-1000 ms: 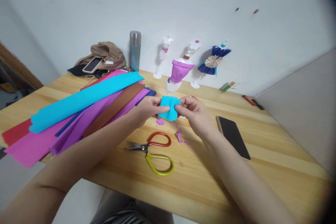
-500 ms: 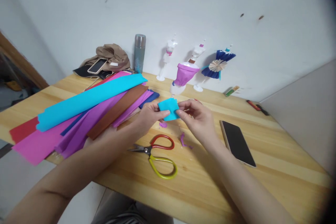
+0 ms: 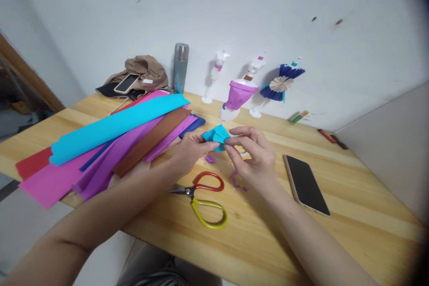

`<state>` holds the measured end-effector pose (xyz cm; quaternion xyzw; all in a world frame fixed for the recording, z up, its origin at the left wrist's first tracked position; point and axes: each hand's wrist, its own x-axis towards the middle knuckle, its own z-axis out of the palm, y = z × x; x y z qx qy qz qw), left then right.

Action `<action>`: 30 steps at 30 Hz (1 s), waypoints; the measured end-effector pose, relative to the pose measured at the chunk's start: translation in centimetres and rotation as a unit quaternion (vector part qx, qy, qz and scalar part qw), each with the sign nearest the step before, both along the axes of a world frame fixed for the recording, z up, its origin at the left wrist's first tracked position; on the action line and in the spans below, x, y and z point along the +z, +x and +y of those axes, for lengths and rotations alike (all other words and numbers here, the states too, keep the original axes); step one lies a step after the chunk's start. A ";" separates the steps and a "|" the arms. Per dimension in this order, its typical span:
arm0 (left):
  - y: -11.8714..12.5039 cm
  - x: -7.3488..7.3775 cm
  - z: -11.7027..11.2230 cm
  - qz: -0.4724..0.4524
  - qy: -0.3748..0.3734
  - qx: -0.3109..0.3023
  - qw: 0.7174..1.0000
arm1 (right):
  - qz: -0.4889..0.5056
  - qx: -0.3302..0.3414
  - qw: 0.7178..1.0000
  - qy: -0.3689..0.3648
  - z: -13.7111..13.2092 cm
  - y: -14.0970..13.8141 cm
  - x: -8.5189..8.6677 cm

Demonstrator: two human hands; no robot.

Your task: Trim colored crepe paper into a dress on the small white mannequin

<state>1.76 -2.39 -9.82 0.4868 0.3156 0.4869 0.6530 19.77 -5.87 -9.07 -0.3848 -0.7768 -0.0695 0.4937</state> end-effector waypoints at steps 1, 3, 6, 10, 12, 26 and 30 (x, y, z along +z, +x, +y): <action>0.0 -0.1 0.0 0.007 0.001 0.000 1.000 | 0.000 -0.005 1.000 -0.002 0.0 0.0 0.0; 0.0 -0.5 0.1 0.024 0.006 0.003 1.000 | 0.001 -0.013 1.000 -0.006 -0.1 0.0 0.0; -0.1 -0.9 0.3 0.045 0.013 0.007 0.999 | 0.009 -0.011 1.000 -0.008 -0.2 0.0 0.0; -0.1 -0.9 0.3 0.051 0.018 0.000 0.999 | 0.023 -0.015 0.999 -0.028 -0.1 0.1 -0.1; -0.1 -0.7 0.2 0.042 0.021 -0.009 0.999 | 0.035 -0.019 0.998 -0.042 0.0 0.1 -0.1; -0.5 0.1 -0.1 0.062 0.033 -0.065 0.995 | 0.100 0.028 0.978 -0.178 0.8 0.4 0.0; -0.5 -0.9 0.7 0.011 0.008 -0.093 0.996 | 0.213 0.063 0.933 -0.282 0.9 0.9 0.6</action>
